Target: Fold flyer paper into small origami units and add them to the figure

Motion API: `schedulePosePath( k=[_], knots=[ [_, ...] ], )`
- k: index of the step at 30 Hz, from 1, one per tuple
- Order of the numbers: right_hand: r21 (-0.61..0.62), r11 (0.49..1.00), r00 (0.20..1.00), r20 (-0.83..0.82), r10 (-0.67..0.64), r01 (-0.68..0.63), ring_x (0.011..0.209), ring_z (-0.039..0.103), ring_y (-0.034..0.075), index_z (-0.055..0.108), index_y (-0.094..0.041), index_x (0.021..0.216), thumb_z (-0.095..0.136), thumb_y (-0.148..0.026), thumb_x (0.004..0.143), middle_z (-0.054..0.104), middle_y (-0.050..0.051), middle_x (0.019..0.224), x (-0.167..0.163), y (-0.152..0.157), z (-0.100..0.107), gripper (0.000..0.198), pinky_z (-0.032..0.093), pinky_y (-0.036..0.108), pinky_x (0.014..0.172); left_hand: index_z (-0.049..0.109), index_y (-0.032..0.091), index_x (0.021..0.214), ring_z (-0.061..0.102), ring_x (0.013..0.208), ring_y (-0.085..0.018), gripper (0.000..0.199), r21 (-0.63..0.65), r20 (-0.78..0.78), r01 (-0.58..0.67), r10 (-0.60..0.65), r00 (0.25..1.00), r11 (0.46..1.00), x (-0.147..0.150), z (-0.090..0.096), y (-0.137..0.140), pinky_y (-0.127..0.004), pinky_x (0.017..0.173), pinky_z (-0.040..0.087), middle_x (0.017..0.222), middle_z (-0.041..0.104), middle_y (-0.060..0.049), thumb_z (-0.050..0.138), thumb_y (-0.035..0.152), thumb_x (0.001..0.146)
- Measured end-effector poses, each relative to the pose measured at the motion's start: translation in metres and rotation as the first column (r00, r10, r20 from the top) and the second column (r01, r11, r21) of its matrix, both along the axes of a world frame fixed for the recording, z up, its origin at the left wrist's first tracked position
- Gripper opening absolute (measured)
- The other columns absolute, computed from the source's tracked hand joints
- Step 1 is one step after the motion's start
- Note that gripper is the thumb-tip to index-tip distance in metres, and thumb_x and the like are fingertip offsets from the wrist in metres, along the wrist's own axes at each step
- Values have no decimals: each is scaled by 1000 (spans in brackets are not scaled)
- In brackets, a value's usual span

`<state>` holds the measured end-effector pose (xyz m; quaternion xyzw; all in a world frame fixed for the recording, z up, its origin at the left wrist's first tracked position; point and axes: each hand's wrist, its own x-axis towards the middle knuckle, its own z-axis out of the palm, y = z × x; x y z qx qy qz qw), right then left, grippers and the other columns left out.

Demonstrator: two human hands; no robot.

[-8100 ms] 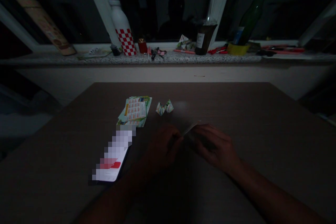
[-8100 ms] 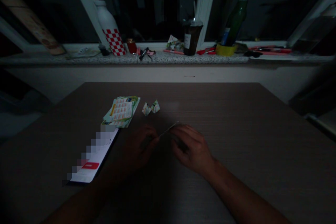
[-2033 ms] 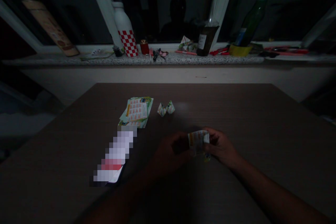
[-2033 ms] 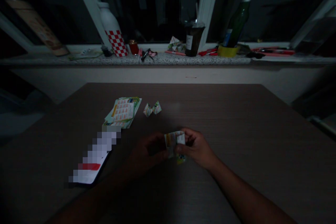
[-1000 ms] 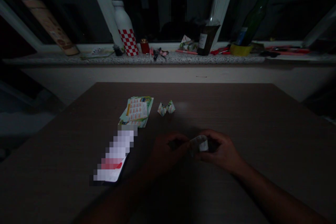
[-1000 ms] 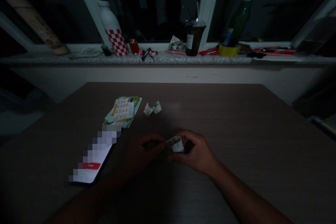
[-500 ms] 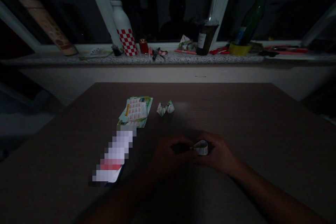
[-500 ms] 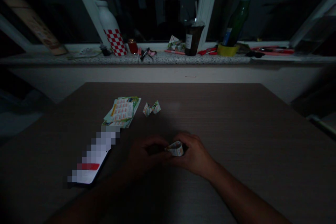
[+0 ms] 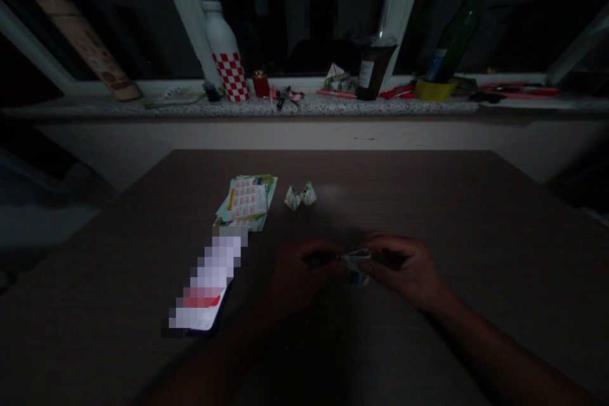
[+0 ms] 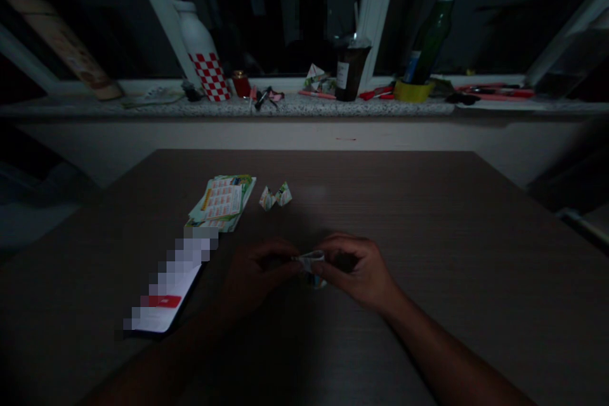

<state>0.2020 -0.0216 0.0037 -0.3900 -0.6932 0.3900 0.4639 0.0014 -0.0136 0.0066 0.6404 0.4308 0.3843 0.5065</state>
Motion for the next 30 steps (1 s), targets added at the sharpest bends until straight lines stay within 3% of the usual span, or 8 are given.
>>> schedulePosePath(
  k=[3,6,20,30],
  knots=[
    [0,1000,1000,-19,-15,15,70,62,18,70,-18,81,67,-25,78,67,6,77,-2,0,0,9,49,30,61,69,18,88,63,77,-16,20,-67,30,-45,47,998,997,2,-3,0,-26,69,49,83,71,-3,73,26,70],
    [7,1000,999,-26,-26,26,70,62,18,71,-18,80,68,-25,77,68,6,77,-1,0,-2,8,50,30,61,69,17,84,64,75,-16,18,-98,40,-62,67,997,993,3,-5,0,-26,68,49,81,71,-3,72,28,71],
    [-6,995,995,13,-96,96,62,58,15,69,-18,77,67,-29,78,65,4,69,-2,0,-8,12,48,26,54,69,19,77,62,73,-15,10,120,-97,-19,30,995,993,1,2,-2,-24,68,46,76,69,-1,65,28,79],
    [-47,995,997,5,-83,83,61,57,14,69,-17,77,67,-30,78,63,3,68,-2,0,-8,13,47,25,54,68,19,75,61,73,-15,11,116,-99,-19,31,995,993,1,5,-3,-24,68,46,76,68,-1,64,28,80]
  ],
)
